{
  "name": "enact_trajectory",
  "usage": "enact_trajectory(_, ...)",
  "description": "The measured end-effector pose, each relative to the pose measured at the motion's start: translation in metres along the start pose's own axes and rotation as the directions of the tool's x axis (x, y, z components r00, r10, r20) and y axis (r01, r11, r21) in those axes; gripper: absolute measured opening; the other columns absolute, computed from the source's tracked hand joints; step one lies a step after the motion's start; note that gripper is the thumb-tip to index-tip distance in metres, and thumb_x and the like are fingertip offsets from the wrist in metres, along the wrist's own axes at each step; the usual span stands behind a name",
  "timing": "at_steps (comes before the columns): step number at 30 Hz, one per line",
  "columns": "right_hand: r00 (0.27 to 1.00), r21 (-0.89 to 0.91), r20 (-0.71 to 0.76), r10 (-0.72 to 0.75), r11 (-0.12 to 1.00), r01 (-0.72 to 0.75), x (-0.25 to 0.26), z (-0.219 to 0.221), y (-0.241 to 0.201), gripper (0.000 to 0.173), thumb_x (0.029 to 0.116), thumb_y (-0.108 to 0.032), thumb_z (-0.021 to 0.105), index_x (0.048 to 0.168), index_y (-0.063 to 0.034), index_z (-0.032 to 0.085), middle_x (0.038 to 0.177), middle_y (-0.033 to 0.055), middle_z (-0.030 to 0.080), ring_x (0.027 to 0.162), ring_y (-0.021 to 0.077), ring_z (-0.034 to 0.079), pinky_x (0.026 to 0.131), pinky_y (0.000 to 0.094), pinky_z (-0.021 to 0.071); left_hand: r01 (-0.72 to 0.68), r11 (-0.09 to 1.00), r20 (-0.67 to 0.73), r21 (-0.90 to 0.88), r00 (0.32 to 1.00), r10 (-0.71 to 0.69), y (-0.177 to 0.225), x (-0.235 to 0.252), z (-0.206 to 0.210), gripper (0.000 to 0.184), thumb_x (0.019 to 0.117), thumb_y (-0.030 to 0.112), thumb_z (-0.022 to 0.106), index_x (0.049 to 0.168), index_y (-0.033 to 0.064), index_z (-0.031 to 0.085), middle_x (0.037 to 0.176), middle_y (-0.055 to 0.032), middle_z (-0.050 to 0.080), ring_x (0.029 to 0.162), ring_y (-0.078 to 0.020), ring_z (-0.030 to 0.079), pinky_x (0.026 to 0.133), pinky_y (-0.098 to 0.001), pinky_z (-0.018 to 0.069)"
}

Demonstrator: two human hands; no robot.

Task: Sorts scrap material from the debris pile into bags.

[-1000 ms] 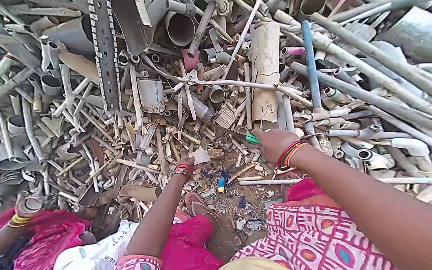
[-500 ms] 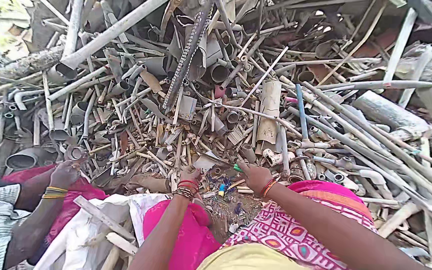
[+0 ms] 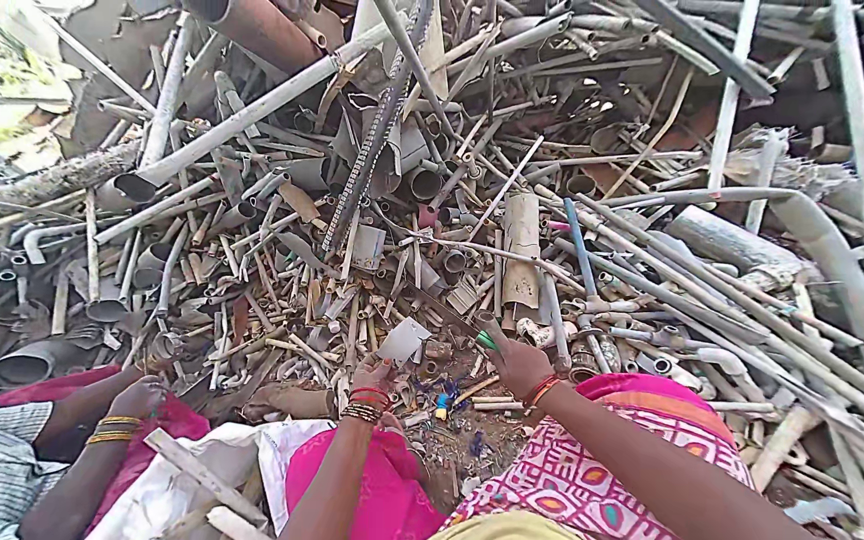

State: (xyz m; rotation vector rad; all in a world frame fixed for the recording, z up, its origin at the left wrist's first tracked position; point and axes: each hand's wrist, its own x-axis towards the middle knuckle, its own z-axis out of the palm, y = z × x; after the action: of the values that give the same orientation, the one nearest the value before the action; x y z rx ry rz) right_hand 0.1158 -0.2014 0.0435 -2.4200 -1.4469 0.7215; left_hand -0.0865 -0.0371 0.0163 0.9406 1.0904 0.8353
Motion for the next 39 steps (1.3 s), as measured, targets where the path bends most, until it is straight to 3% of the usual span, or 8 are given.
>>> enact_trajectory(2, 0.995, -0.028, -0.023, -0.101, 0.995, 0.101, 0.003, 0.006, 0.0, 0.051, 0.1114, -0.029, 0.042, 0.157, -0.0058, 0.041, 0.126, 0.0305, 0.065, 0.109, 0.0497, 0.067, 0.09, 0.0628, 0.0509, 0.001, 0.999, -0.008, -0.048, 1.0, -0.002, -0.003, 0.004, 0.002, 0.015, 0.1018, -0.01, 0.046, 0.105, 0.0034, 0.052, 0.074, 0.0013, 0.063, 0.058, -0.0042, 0.06, 0.058, -0.0202, 0.0538)
enact_trajectory(6, 0.943, 0.134, 0.286, 0.171, 0.967, -0.216, 0.038, 0.01, 0.007, 0.05, 0.1128, -0.032, 0.038, 0.154, -0.0034, 0.041, 0.138, 0.029, 0.058, 0.129, 0.0426, 0.059, 0.107, 0.06, 0.0439, 0.005, 1.0, 0.042, -0.031, 0.999, -0.004, -0.006, 0.003, 0.013, 0.017, 0.1012, -0.012, 0.045, 0.109, 0.0018, 0.051, 0.079, 0.0, 0.063, 0.062, -0.0051, 0.061, 0.062, -0.0217, 0.0554)
enact_trajectory(9, 0.97, 0.703, 0.207, 0.129, 0.669, -0.239, 0.043, 0.017, 0.009, 0.044, 0.1132, -0.031, 0.04, 0.145, -0.0005, 0.044, 0.106, 0.0171, 0.061, 0.075, 0.0205, 0.063, 0.069, 0.0348, 0.0543, 0.051, 0.999, 0.12, -0.009, 0.992, -0.05, -0.026, -0.001, 0.022, 0.018, 0.0995, -0.014, 0.047, 0.103, 0.0033, 0.05, 0.078, 0.0, 0.065, 0.064, -0.0072, 0.065, 0.065, -0.0241, 0.0586)
enact_trajectory(14, 0.961, 0.891, 0.22, 0.168, 0.367, -0.269, 0.046, 0.025, -0.002, 0.048, 0.0978, -0.004, 0.067, 0.141, -0.0002, 0.046, 0.104, 0.013, 0.058, 0.063, 0.0105, 0.056, 0.058, 0.0242, 0.0507, 0.084, 0.97, 0.414, 0.23, 0.893, -0.175, -0.066, -0.017, 0.032, 0.022, 0.0932, -0.018, 0.052, 0.104, 0.0009, 0.049, 0.085, -0.0015, 0.068, 0.075, -0.0081, 0.068, 0.074, -0.0263, 0.0589)
enact_trajectory(18, 0.964, 0.786, 0.256, 0.065, 0.567, -0.247, 0.057, 0.03, 0.001, 0.059, 0.0942, 0.003, 0.068, 0.147, -0.0036, 0.042, 0.113, 0.017, 0.058, 0.074, 0.0155, 0.059, 0.066, 0.0288, 0.0521, -0.075, 0.908, 0.553, 0.413, 0.813, -0.184, -0.072, -0.022, 0.033, 0.045, 0.0919, -0.005, 0.06, 0.133, -0.0142, 0.044, 0.116, -0.0153, 0.064, 0.1, -0.0067, 0.063, 0.091, -0.023, 0.0522)
enact_trajectory(25, 0.965, 0.173, 0.26, 0.031, 0.982, -0.078, 0.057, 0.021, -0.022, 0.051, 0.1114, -0.028, 0.045, 0.154, -0.0005, 0.039, 0.138, 0.0288, 0.058, 0.127, 0.0421, 0.059, 0.107, 0.0569, 0.0437, 0.074, 0.798, 0.213, 0.598, 0.945, -0.247, -0.063, -0.003, 0.032, 0.019, 0.102, 0.009, 0.062, 0.108, -0.0089, 0.062, 0.087, -0.0103, 0.063, 0.068, -0.0095, 0.057, 0.07, -0.0268, 0.0512)
enact_trajectory(33, 0.939, -0.26, 0.326, 0.105, 0.965, -0.018, 0.035, 0.035, -0.037, 0.057, 0.1114, -0.015, 0.036, 0.165, -0.0094, 0.018, 0.146, 0.0288, 0.051, 0.12, 0.0482, 0.062, 0.096, 0.0607, 0.0498, 0.08, 0.738, 0.119, 0.67, 0.97, -0.212, -0.045, 0.013, 0.037, 0.023, 0.1012, 0.011, 0.064, 0.112, -0.0093, 0.063, 0.09, -0.0142, 0.067, 0.07, -0.013, 0.064, 0.074, -0.0293, 0.0555)
enact_trajectory(39, 0.963, -0.233, 0.269, 0.028, 0.972, 0.037, 0.03, 0.031, -0.042, 0.055, 0.1122, -0.017, 0.034, 0.165, -0.0107, 0.021, 0.141, 0.0283, 0.056, 0.114, 0.0472, 0.065, 0.093, 0.0596, 0.0504, 0.058, 0.773, 0.097, 0.632, 0.983, -0.154, -0.046, 0.02, 0.039, 0.025, 0.1004, 0.01, 0.065, 0.116, -0.0096, 0.063, 0.099, -0.0183, 0.069, 0.074, -0.017, 0.068, 0.075, -0.0324, 0.0581)
